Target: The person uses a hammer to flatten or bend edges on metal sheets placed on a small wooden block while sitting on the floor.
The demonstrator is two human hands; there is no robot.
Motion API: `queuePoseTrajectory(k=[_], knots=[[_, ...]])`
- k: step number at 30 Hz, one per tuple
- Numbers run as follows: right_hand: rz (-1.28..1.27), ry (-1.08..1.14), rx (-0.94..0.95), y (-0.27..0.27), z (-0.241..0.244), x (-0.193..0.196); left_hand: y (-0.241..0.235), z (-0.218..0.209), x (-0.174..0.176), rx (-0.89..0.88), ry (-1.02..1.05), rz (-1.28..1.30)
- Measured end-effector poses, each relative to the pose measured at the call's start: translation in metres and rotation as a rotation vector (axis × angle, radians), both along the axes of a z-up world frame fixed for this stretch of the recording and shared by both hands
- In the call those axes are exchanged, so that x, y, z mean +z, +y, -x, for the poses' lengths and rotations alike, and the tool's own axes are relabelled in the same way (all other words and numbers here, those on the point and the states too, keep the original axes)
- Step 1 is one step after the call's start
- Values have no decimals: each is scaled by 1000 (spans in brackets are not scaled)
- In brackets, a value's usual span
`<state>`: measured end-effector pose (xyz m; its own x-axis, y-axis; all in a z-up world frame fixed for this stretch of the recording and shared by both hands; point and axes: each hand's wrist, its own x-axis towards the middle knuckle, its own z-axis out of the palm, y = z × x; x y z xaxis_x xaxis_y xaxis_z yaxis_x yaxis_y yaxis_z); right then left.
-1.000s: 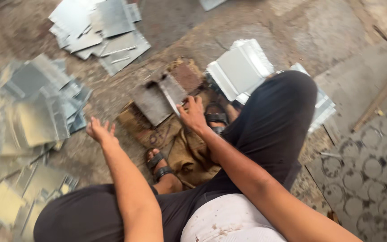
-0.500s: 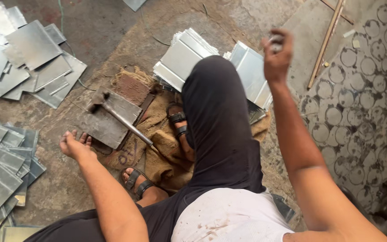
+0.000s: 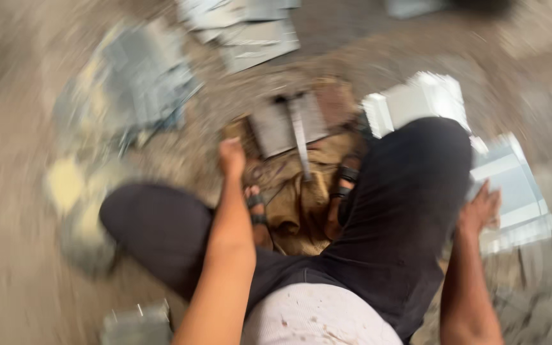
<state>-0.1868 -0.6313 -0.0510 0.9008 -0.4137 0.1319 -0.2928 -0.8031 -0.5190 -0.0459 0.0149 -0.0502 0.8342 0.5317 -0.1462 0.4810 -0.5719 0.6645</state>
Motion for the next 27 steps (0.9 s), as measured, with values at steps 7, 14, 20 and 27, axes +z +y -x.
queuePoseTrajectory(k=[7, 14, 20, 27], knots=[[165, 168, -307, 51, -21, -5, -27, 1, -4, -82, 69, -91], [14, 86, -232, 66, 3, -10, -23, 11, 17, -49, 150, -73], [-286, -450, -76, 43, 6, 11, -17, 12, -17, -47, 2, -107], [-1150, -1036, -159, -24, -78, 74, -32, 16, 11, 49, 52, -74]])
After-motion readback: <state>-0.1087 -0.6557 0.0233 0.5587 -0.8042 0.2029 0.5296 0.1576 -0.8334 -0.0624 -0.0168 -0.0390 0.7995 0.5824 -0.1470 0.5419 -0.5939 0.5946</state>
